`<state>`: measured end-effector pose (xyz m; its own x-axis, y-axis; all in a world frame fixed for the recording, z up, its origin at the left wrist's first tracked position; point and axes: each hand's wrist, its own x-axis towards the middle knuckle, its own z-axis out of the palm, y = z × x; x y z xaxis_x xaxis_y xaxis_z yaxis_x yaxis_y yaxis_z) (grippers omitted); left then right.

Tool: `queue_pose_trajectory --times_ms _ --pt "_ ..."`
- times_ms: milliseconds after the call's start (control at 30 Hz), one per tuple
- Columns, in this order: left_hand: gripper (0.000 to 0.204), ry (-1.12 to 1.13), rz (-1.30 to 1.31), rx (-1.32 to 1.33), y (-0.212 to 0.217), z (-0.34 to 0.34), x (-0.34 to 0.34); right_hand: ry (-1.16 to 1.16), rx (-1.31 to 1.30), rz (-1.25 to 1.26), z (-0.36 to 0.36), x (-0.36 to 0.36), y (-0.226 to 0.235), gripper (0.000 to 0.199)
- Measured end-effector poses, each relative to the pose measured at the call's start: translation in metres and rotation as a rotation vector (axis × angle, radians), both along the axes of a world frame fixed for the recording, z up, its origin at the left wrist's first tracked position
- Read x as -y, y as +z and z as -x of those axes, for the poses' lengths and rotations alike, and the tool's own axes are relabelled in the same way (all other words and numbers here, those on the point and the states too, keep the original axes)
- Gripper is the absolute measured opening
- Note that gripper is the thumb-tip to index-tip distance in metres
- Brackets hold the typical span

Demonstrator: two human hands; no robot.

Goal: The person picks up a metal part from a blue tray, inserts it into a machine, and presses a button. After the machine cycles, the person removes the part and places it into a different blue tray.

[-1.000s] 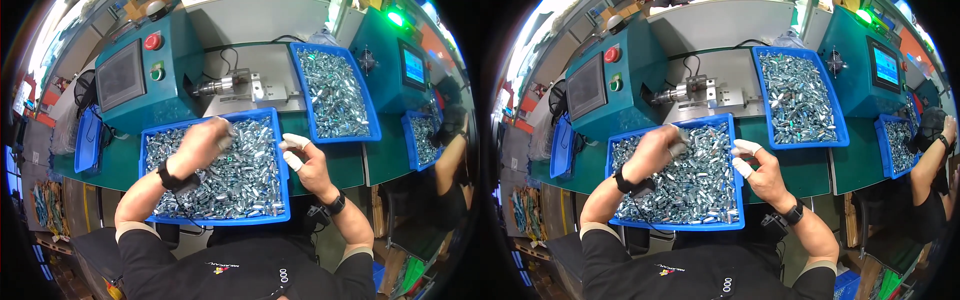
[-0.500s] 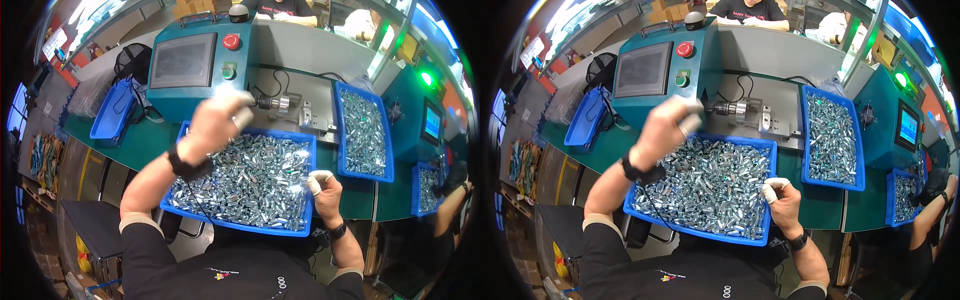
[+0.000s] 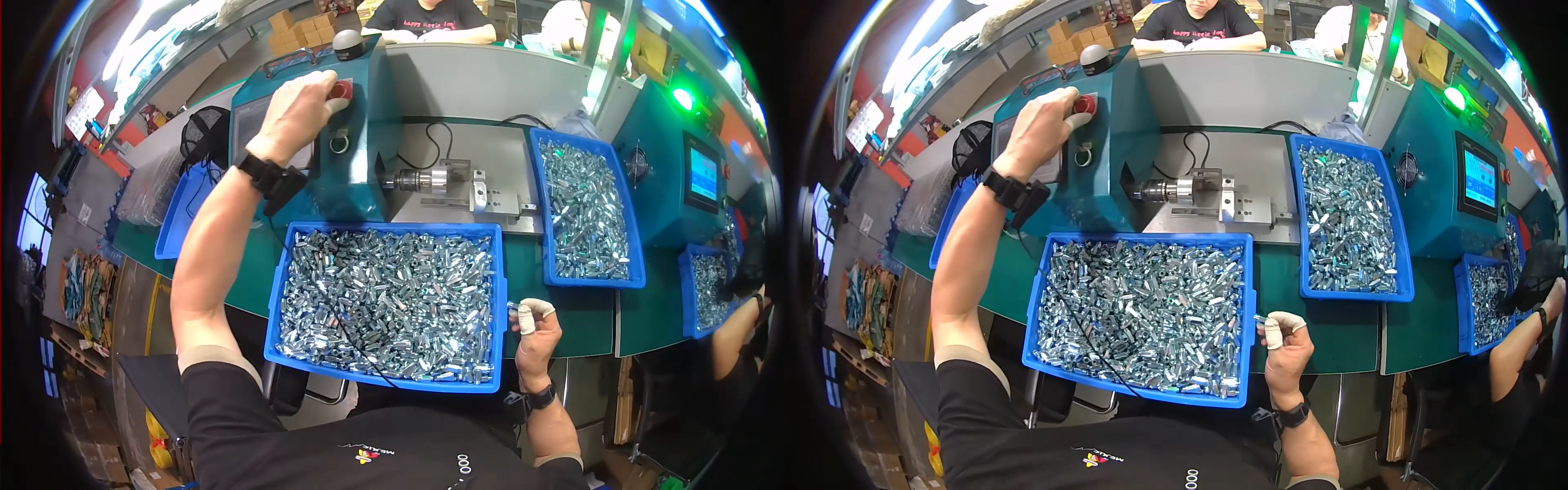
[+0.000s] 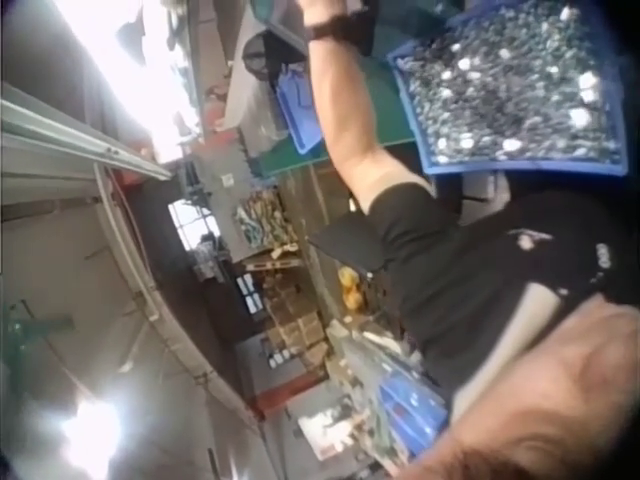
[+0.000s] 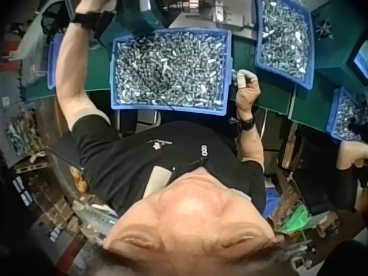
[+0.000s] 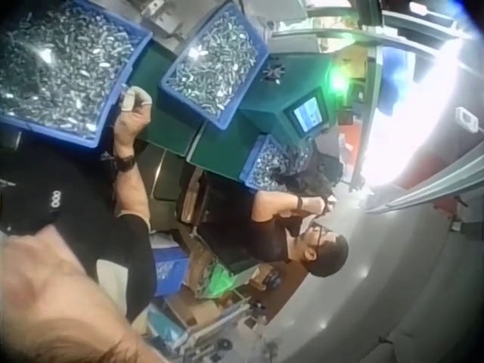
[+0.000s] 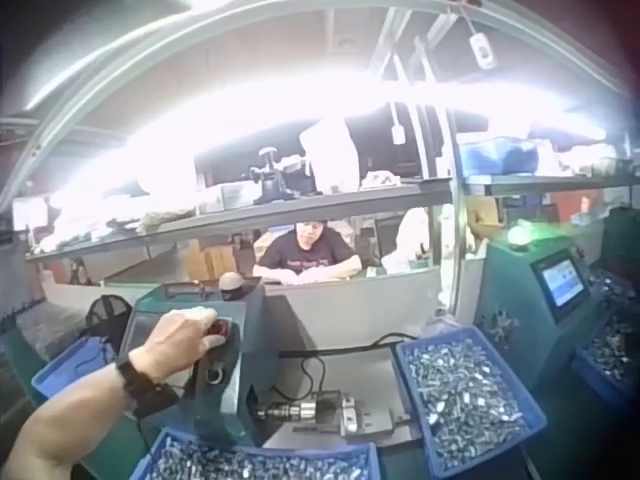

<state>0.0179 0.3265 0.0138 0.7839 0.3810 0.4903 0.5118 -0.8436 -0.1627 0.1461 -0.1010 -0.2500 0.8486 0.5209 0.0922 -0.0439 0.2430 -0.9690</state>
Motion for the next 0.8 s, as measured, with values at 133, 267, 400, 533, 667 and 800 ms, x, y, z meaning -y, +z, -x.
queue_pose_trajectory --times_ms 133,267,400,533,667,800 --pt "0.024 -0.199 -0.095 -0.063 0.002 0.004 -0.012 0.009 0.015 -0.064 0.001 0.000 -0.002 0.014" --pt "0.023 -0.224 -0.136 -0.101 0.005 0.006 -0.009 0.028 0.050 -0.065 0.002 0.002 -0.004 0.013" --pt "0.029 -0.246 -0.178 -0.160 0.011 0.009 -0.013 0.051 0.049 -0.070 0.001 0.000 -0.005 0.013" --pt "0.038 -0.258 -0.223 -0.147 0.011 0.017 -0.008 0.038 0.039 -0.081 0.001 0.003 -0.007 0.013" --pt "0.039 -0.225 0.002 0.054 -0.019 0.045 0.030 0.030 0.048 -0.068 0.003 0.002 -0.006 0.013" --pt "0.043 -0.199 0.169 0.100 -0.049 0.070 0.071 0.046 0.048 -0.076 0.004 0.000 -0.006 0.013"
